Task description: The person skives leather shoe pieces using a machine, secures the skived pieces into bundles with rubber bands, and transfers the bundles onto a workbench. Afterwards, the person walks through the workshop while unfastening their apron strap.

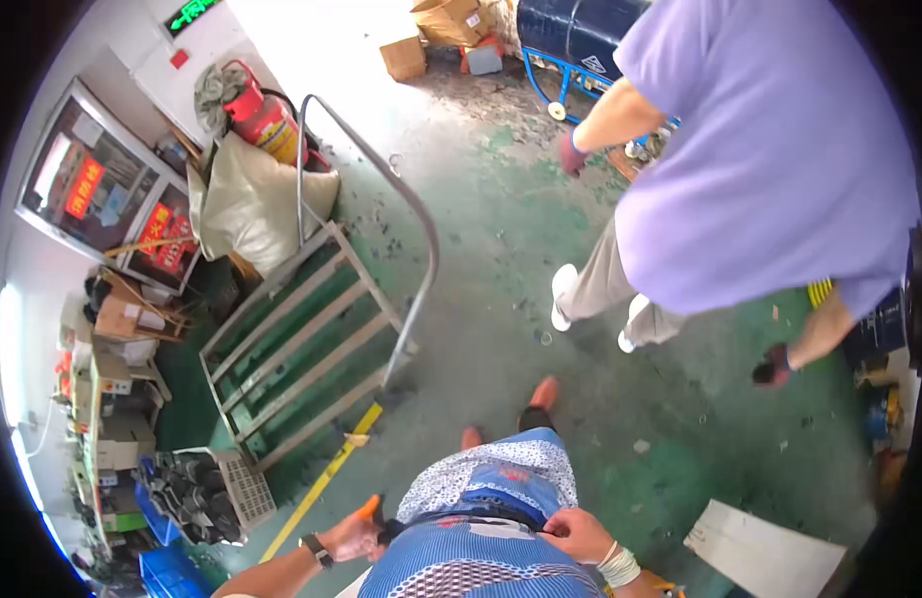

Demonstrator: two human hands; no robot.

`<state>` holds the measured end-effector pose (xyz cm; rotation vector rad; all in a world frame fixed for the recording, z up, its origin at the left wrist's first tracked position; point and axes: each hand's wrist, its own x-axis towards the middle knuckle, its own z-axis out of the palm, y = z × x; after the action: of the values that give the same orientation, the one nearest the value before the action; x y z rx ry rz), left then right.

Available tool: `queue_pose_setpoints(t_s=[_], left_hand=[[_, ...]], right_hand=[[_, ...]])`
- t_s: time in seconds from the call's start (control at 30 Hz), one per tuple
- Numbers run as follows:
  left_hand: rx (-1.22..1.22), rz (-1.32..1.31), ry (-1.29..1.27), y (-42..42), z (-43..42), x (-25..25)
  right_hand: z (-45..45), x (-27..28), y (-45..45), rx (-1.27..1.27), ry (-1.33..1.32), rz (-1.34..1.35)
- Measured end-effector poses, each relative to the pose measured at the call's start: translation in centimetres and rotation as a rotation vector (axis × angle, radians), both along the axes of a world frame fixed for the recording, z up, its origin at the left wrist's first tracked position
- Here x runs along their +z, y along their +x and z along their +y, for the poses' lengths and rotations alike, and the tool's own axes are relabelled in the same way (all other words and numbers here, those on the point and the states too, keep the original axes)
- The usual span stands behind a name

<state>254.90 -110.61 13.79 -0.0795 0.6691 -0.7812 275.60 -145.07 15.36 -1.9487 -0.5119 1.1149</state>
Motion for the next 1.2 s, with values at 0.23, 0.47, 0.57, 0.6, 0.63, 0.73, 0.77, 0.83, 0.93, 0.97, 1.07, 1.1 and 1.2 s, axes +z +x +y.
queue_pose_setpoints(t_s=[0.23,0.47,0.57,0.6,0.63,0.73,0.77,0.83,0.93,0.97,1.07,1.1,1.2], left_hand=[[-0.455,0.021,0.822,26.2,-0.4,4.2],[-0.088,0.051,0.954,43.1,4.0,5.2],[0.053,0.107,0.834,49.8,8.6,4.9],[0.03,0.018,0.873,51.0,10.1,4.0],[0.013,-0.07,0.922,52.4,11.8,3.6],[0.083,0.019,0.886,55.4,15.4,4.4],[0.116,0.016,0.892,56.3,16.7,4.2],[0.161,0.027,0.841,58.8,19.2,4.7],[0.338,0.178,0.823,63.6,23.3,4.8],[0.269,0.094,1.028,64.6,24.9,4.0],[0.321,0.221,1.004,71.1,32.1,3.9],[0.317,0.096,1.095,72.8,33.8,2.2],[0.308,0.078,1.013,81.2,40.6,2.3]], right_hand=[[5.0,0.9,23.6,-0.04,0.121,0.453],[15.9,1.9,41.0,0.25,0.002,0.448],[22.1,1.4,47.5,0.152,0.027,0.456],[24.9,2.5,49.5,0.103,0.024,0.473],[27.2,2.6,51.3,0.119,-0.065,0.446],[34.7,6.0,57.0,0.246,-0.106,0.499],[36.9,6.2,58.9,0.244,-0.055,0.522],[40.5,5.4,61.8,0.251,0.025,0.554],[48.6,5.9,67.1,0.324,-0.056,0.422],[50.8,4.5,68.7,0.344,-0.043,0.404],[59.7,3.0,73.9,0.182,0.021,0.616],[62.5,3.4,76.0,0.154,0.031,0.658],[67.9,3.1,83.4,0.125,-0.029,0.635]])
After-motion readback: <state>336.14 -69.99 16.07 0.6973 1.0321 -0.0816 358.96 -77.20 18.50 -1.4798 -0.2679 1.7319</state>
